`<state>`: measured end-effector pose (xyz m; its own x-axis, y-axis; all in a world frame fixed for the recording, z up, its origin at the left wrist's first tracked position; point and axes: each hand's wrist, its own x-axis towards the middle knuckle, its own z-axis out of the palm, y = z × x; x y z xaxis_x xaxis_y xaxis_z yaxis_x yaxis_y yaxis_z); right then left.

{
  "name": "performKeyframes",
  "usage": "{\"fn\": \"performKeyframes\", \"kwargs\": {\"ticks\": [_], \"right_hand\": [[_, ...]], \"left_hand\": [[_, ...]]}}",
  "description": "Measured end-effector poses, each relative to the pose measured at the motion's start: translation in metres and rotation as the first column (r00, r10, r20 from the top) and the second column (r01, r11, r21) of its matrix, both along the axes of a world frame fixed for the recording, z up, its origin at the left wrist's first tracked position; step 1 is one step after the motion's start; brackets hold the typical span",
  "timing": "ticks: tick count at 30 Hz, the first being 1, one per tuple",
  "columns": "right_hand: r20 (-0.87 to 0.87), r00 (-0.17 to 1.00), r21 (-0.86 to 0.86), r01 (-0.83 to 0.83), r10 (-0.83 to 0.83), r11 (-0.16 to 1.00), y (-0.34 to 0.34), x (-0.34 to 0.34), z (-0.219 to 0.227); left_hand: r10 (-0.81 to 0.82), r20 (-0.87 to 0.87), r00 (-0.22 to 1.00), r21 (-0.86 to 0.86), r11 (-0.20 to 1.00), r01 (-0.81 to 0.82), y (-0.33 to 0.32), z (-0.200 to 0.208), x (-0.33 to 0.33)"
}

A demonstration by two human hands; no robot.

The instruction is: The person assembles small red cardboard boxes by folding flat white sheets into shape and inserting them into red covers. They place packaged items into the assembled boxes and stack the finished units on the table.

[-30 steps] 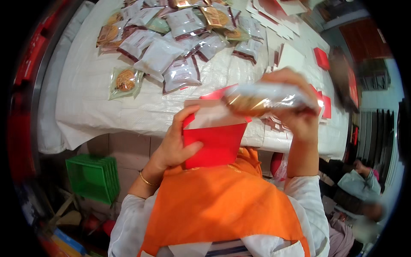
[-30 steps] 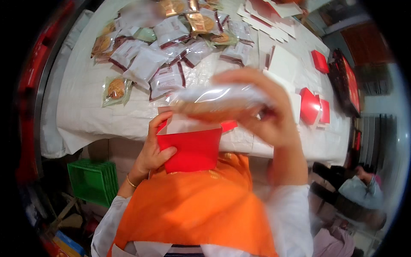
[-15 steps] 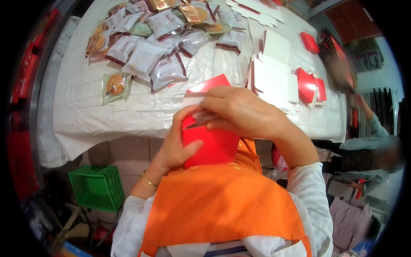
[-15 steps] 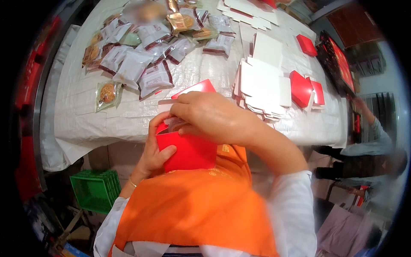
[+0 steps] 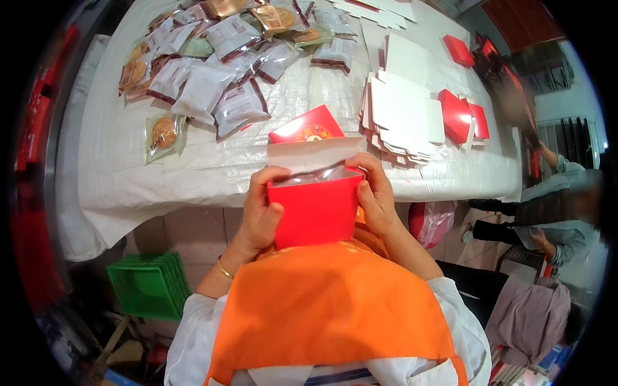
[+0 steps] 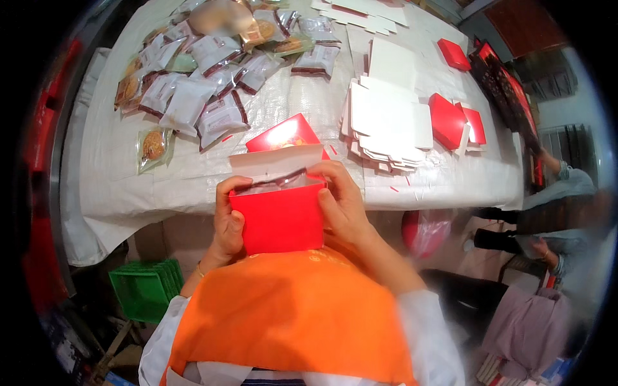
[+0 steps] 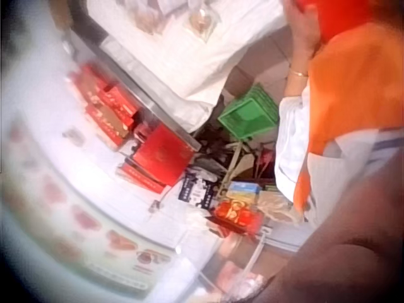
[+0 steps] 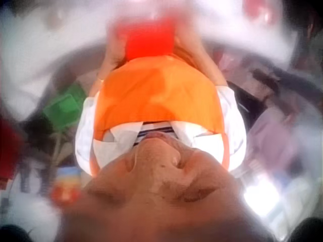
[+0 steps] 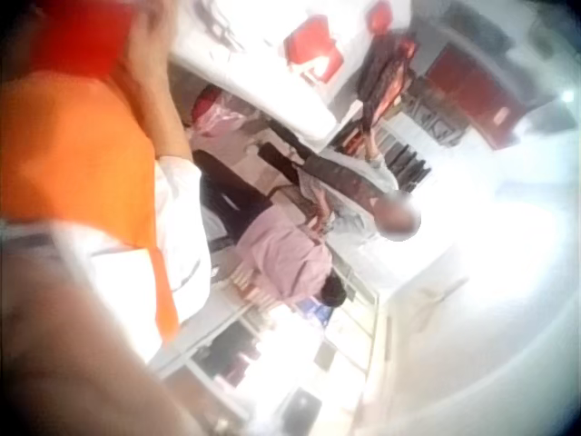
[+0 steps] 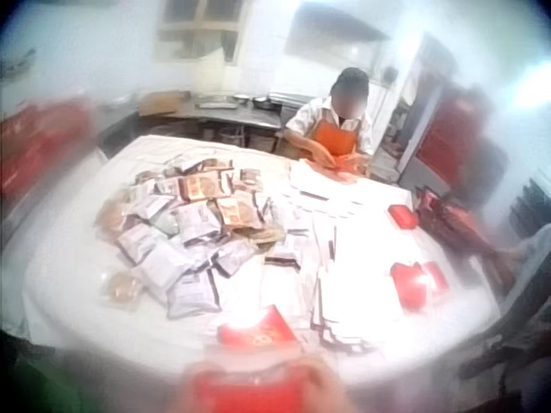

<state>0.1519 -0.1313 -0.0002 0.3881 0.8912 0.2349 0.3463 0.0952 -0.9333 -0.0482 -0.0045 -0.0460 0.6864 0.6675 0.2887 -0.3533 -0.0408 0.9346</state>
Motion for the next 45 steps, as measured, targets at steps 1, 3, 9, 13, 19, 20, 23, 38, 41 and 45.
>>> {"fn": "performKeyframes", "kwargs": {"ticks": [1,3,9,13,19,20,23,38,41,45], "right_hand": [[0.119,0.993,-0.010,-0.022,0.023,1.000,-0.002,0.005,0.000],[0.129,0.991,-0.084,-0.004,0.015,0.996,-0.011,0.006,0.007],[0.269,0.955,0.073,0.107,-0.122,0.992,-0.014,0.001,0.020],[0.086,0.974,0.074,0.203,-0.209,0.976,-0.021,-0.004,0.017],[0.254,0.961,0.179,0.061,-0.106,0.982,-0.026,0.006,0.017],[0.248,0.962,0.186,0.068,-0.114,0.980,-0.025,0.006,0.016],[0.230,0.966,0.153,0.088,-0.122,0.984,-0.024,0.007,0.012],[-0.103,0.966,-0.067,0.230,-0.236,0.971,-0.023,0.002,-0.017],[-0.267,0.922,-0.111,0.261,-0.282,0.959,-0.026,0.001,-0.028],[-0.019,0.958,0.052,0.287,-0.286,0.957,-0.042,0.014,0.019]], "left_hand": [[0.008,-0.001,1.000,0.026,1.000,-0.008,0.000,0.002,0.004],[-0.014,-0.009,1.000,0.014,1.000,0.015,0.000,0.011,0.009],[0.066,-0.041,0.997,0.087,0.994,-0.062,0.001,0.022,0.023],[0.089,0.070,0.994,0.098,0.991,-0.095,0.001,0.023,0.029],[0.092,0.006,0.996,0.220,0.971,-0.091,0.000,0.032,0.028],[0.078,0.023,0.997,0.242,0.967,-0.082,0.001,0.033,0.031],[0.035,0.012,0.999,0.277,0.960,-0.037,0.004,0.038,0.037],[0.086,-0.132,0.987,-0.021,0.996,-0.090,-0.016,0.045,0.055],[0.124,-0.264,0.956,-0.021,0.991,-0.135,-0.015,0.043,0.060],[-0.014,-0.150,0.989,0.191,0.981,0.043,-0.014,0.060,0.060]]}}
